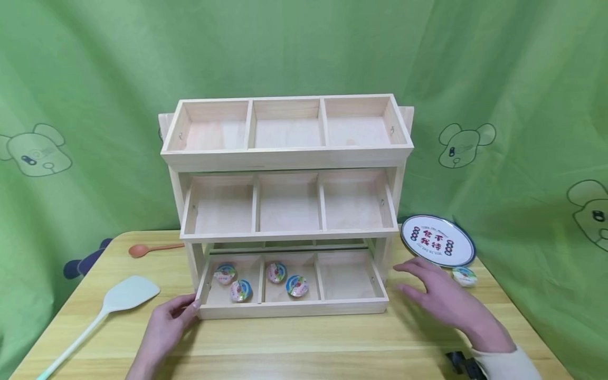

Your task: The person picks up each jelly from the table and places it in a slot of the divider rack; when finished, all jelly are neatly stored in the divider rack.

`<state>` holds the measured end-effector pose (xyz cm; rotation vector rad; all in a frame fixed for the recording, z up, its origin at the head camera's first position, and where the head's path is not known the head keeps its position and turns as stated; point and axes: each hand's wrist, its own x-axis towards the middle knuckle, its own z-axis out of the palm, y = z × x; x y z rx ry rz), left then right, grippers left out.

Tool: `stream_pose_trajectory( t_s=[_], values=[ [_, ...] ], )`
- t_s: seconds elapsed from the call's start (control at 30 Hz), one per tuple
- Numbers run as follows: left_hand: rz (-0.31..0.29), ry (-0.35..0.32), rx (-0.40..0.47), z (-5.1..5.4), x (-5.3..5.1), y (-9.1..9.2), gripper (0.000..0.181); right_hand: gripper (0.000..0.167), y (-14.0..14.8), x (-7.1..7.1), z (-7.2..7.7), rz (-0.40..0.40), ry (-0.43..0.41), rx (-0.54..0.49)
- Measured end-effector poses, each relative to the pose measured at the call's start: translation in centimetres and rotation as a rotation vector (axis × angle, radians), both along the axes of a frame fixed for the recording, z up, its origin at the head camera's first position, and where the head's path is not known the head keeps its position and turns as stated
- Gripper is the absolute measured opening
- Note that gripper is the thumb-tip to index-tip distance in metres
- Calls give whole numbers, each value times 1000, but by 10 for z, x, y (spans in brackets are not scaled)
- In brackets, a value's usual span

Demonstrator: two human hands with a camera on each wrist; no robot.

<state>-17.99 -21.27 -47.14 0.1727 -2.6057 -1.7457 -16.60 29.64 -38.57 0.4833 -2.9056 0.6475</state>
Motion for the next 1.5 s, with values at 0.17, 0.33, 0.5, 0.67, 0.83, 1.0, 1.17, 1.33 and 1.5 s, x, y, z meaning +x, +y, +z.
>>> stream_pose_trajectory(
  t_s=[0.17, 0.33, 0.5, 0.67, 0.83, 1.0, 1.17, 1.33, 1.5],
  values=[
    [-1, 12, -3, 0, 0, 0, 38, 46, 17, -5, -9, -66, -19, 21],
    [-4, 48, 35, 0, 2, 1, 39, 47, 35, -15, -22, -120, 10, 56],
    [-5, 90, 69, 1, 2, 2, 38, 51, 52, -26, -37, -154, -11, 62],
    [2, 103, 48, 0, 2, 1, 35, 50, 63, -36, -47, -154, -38, 57],
    [5, 69, 75, -2, 1, -1, 37, 47, 69, -43, -53, -149, -28, 80],
    [-2, 46, 97, -3, -1, -3, 39, 48, 70, -44, -54, -169, -28, 106],
    [-1, 46, 113, -4, -2, -3, 39, 49, 71, -45, -55, -178, -30, 146],
    [6, 33, 118, -4, -2, -4, 41, 52, 75, -47, -57, -161, -22, 194],
    [15, 19, 115, -4, -2, -4, 41, 49, 77, -50, -60, -144, -11, 222]
  ],
)
